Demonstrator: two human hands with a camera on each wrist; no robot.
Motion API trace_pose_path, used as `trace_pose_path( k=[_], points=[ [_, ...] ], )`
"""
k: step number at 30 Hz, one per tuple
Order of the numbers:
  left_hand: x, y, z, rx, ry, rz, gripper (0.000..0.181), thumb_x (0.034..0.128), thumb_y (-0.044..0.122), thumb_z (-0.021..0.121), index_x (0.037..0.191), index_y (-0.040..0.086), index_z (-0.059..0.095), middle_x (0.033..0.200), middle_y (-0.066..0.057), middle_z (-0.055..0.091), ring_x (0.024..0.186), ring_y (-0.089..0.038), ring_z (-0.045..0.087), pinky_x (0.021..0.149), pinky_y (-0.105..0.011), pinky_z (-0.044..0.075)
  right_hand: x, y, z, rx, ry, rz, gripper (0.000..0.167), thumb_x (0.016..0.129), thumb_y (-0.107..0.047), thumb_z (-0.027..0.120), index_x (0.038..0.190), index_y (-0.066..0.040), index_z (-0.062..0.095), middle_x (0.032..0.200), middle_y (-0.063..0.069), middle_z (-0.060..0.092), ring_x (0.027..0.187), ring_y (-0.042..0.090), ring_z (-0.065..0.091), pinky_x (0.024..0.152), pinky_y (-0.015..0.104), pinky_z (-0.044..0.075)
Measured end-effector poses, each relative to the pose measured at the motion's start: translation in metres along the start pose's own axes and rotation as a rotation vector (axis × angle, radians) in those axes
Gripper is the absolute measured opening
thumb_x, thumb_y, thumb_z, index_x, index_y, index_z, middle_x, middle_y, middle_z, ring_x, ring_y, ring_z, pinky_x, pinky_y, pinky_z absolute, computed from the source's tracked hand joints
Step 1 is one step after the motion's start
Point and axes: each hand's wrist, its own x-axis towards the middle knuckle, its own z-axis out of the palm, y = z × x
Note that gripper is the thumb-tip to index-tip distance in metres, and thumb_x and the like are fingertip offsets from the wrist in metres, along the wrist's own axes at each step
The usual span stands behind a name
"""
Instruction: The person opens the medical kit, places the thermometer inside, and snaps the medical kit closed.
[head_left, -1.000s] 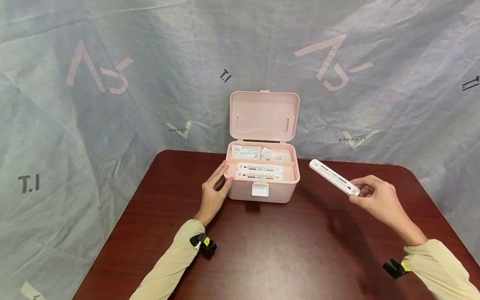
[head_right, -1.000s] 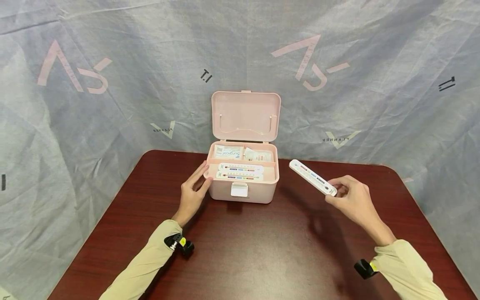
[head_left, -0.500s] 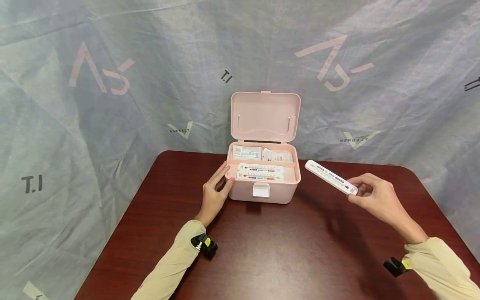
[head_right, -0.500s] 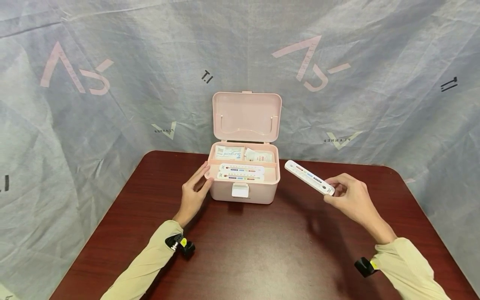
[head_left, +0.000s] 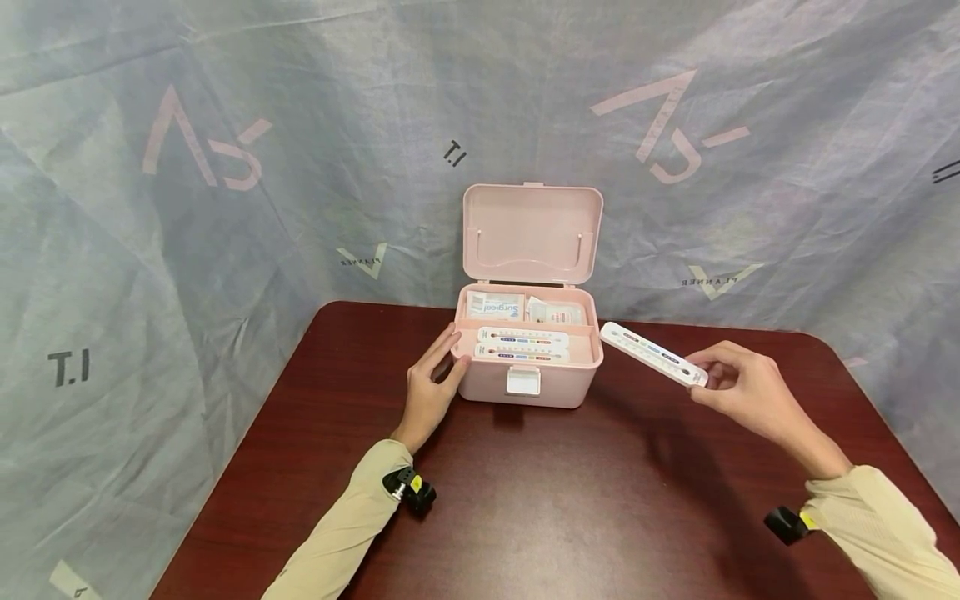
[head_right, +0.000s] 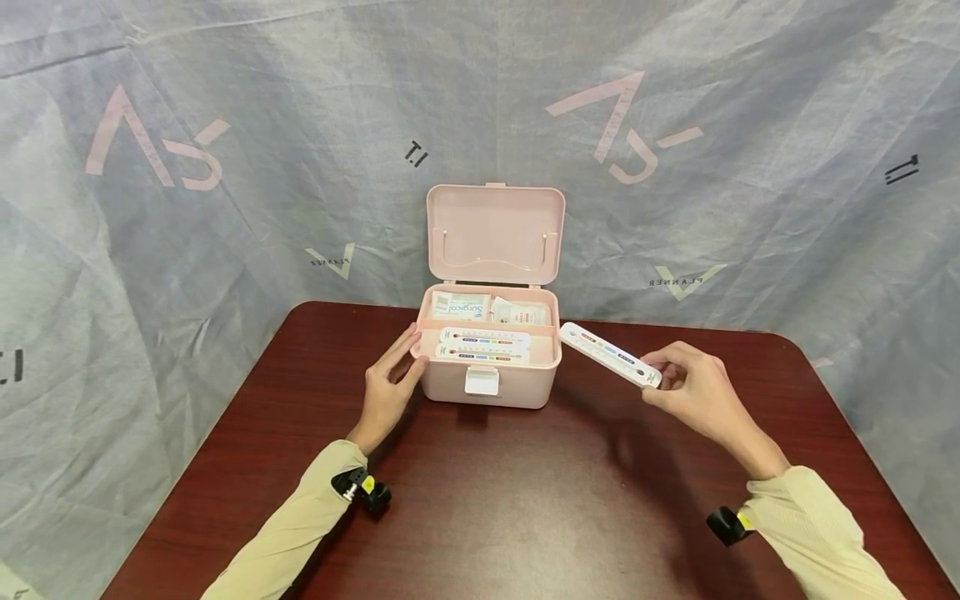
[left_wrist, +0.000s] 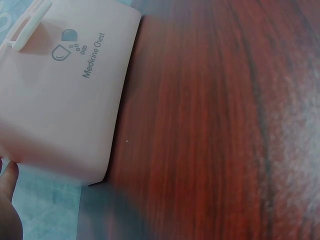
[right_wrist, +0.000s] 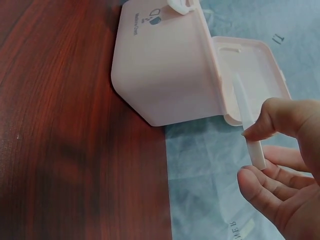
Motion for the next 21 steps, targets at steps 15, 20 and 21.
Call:
trace_pose_path(
  k=[15, 20, 21],
  points=[
    [0.001, 0.000, 0.000, -0.011, 0.005, 0.004, 0.039, 0.0866, -0.002, 0.066, 0.123, -0.012, 0.056, 0.135, -0.028, 0.047, 0.123, -0.041, 0.046, 0.089, -0.057, 0.044, 0.012, -0.005, 0.002, 0.002, -0.089, -0.095, 0.038, 0.063, 0.006, 0.078, 0.096, -0.011, 0.070, 0.079, -0.001, 0.060, 0.058, 0.006, 0.054, 0.050, 0.014, 0.042],
    [0.001, 0.000, 0.000, -0.005, 0.004, 0.014, 0.039, 0.0869, -0.001, 0.066, 0.123, -0.012, 0.056, 0.135, -0.028, 0.047, 0.123, -0.041, 0.047, 0.089, -0.055, 0.045, 0.018, -0.007, 0.004, 0.002, -0.111, -0.095, 0.038, 0.064, 0.006, 0.077, 0.097, -0.012, 0.070, 0.077, -0.002, 0.060, 0.057, 0.006, 0.054, 0.050, 0.016, 0.042],
    [0.001, 0.000, 0.000, -0.005, 0.005, 0.010, 0.039, 0.0870, -0.001, 0.066, 0.123, -0.012, 0.057, 0.135, -0.027, 0.047, 0.123, -0.041, 0.046, 0.090, -0.054, 0.045, 0.019, -0.008, 0.004, 0.006, -0.117, -0.095, 0.038, 0.064, 0.006, 0.076, 0.097, -0.012, 0.070, 0.077, -0.002, 0.060, 0.057, 0.006, 0.054, 0.050, 0.016, 0.042]
  ],
)
